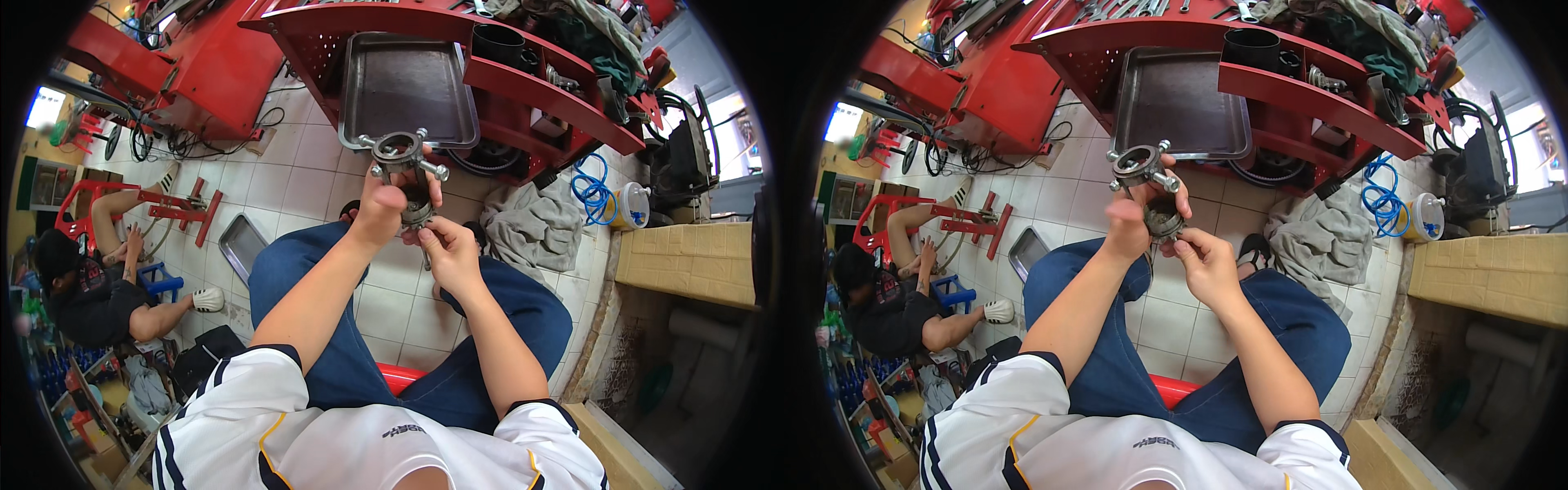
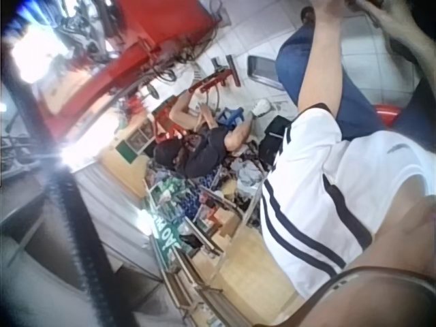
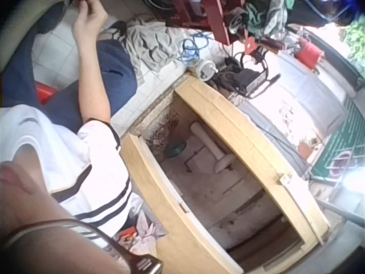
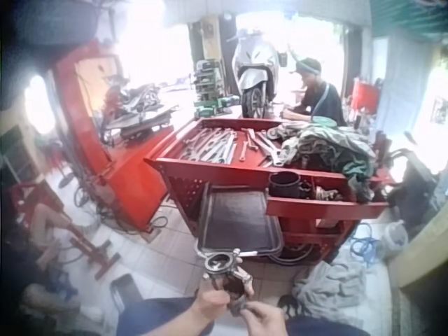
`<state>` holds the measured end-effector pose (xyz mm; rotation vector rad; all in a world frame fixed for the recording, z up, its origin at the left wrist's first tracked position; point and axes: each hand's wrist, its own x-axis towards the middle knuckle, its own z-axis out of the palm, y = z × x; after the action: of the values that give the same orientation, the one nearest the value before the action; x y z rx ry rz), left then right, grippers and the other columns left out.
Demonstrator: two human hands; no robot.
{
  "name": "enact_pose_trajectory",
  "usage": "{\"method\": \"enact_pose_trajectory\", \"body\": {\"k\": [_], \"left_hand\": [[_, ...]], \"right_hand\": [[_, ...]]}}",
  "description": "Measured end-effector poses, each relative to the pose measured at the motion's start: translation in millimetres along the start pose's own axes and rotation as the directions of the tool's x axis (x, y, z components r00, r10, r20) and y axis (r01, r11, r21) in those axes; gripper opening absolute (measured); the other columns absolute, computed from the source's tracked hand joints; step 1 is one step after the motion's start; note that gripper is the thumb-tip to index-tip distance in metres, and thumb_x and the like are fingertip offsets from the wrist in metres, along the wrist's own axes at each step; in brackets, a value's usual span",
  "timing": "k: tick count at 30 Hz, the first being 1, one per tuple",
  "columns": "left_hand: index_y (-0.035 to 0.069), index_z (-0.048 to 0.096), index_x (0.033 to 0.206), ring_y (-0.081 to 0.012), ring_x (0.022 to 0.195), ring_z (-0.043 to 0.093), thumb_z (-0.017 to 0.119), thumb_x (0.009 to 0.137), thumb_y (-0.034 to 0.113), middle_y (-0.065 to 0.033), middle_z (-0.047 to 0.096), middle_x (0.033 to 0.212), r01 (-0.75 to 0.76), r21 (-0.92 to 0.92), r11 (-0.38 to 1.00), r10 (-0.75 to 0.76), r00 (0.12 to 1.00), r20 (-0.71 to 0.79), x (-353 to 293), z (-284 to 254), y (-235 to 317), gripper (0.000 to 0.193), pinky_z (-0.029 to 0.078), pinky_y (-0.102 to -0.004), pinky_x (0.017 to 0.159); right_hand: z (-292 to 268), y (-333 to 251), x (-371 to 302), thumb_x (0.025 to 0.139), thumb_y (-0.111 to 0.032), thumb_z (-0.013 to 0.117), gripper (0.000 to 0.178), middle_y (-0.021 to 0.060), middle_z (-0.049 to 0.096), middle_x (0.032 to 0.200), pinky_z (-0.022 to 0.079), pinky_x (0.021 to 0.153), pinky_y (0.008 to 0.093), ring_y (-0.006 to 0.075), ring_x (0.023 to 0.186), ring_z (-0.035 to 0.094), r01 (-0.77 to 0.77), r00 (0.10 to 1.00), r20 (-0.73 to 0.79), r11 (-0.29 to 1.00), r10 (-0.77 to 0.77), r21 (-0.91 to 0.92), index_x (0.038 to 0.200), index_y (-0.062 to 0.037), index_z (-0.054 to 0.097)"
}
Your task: The person sits on the floor in a workshop and assembles a mechanical component. They insert a long metal rod into a cylindrical housing, attach a small metal piece to the rod, and then fit a larger circular gear-like part onto the assembly. The person manipulates the parts with their hands to align and secure them.
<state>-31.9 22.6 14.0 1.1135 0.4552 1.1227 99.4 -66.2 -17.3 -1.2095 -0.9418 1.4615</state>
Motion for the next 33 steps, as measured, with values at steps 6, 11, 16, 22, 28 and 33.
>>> {"method": "enact_pose_trajectory", "body": {"k": [6,11,16,22,28,33], "left_hand": [[0.002,0.049,0.126,-0.0163,0.082,0.066,0.042,0.066,0.095,-0.0097,0.065,0.089,0.025,0.033,0.999,-0.025,1.0,0.011,-7.5,-4.3,3.9,0.11,0.055,-0.0299,0.075],[0.002,0.051,0.124,-0.0165,0.083,0.067,0.043,0.067,0.094,-0.0095,0.065,0.09,0.04,0.009,0.999,-0.04,0.999,0.011,-11.0,-2.1,1.5,0.108,0.055,-0.0301,0.075],[0.003,0.05,0.124,-0.0169,0.084,0.067,0.043,0.068,0.094,-0.0092,0.065,0.089,0.027,0.004,1.0,-0.027,0.999,0.026,-10.2,0.8,3.0,0.107,0.056,-0.0305,0.074],[0.004,0.051,0.123,-0.0175,0.081,0.065,0.039,0.068,0.095,-0.0089,0.064,0.085,0.017,0.039,0.999,-0.016,1.0,-0.008,-9.2,2.0,4.3,0.107,0.055,-0.0331,0.076],[0.005,0.05,0.119,-0.0189,0.08,0.065,0.035,0.066,0.097,-0.0089,0.062,0.082,0.045,0.031,0.999,-0.043,0.996,-0.074,-6.5,4.6,3.5,0.107,0.055,-0.0333,0.076],[0.005,0.05,0.119,-0.0185,0.079,0.064,0.033,0.064,0.099,-0.0089,0.061,0.081,0.061,0.047,0.997,-0.057,0.995,-0.084,-11.3,5.3,5.0,0.109,0.054,-0.0329,0.076]], "right_hand": [[10.7,-9.3,-3.6,0.093,-0.003,0.067,0.034,0.009,0.07,0.106,0.054,0.089,0.0315,0.0161,0.094,0.067,0.26,0.953,-0.076,0.921,-0.293,-0.29,0.125,0.0009,0.058],[1.3,5.6,-2.1,0.092,-0.002,0.068,0.041,0.0106,0.063,0.121,0.051,0.093,0.0319,0.0158,0.104,0.063,0.159,0.985,-0.043,0.975,-0.167,-0.152,0.131,-0.001,0.055],[8.9,0.9,0.1,0.089,-0.001,0.07,0.047,0.0115,0.06,0.126,0.05,0.093,0.0317,0.0162,0.106,0.062,0.225,0.974,-0.034,0.973,-0.224,0.057,0.132,-0.0015,0.052],[4.2,3.0,-2.9,0.087,0.0,0.071,0.052,0.0095,0.067,0.116,0.053,0.086,0.0295,0.015,0.099,0.065,0.2,0.973,-0.099,0.974,-0.21,-0.103,0.136,-0.0003,0.053],[9.0,-6.5,-0.5,0.084,-0.003,0.076,0.067,0.0106,0.066,0.117,0.053,0.084,0.0298,0.0177,0.095,0.065,0.427,0.886,-0.029,0.84,-0.462,-0.335,0.144,-0.0024,0.047],[1.9,-6.1,-4.0,0.08,0.0,0.079,0.078,0.0081,0.068,0.104,0.05,0.089,0.0299,0.0146,0.095,0.063,0.227,0.964,-0.075,0.938,-0.254,-0.26,0.148,-0.0043,0.041]]}}
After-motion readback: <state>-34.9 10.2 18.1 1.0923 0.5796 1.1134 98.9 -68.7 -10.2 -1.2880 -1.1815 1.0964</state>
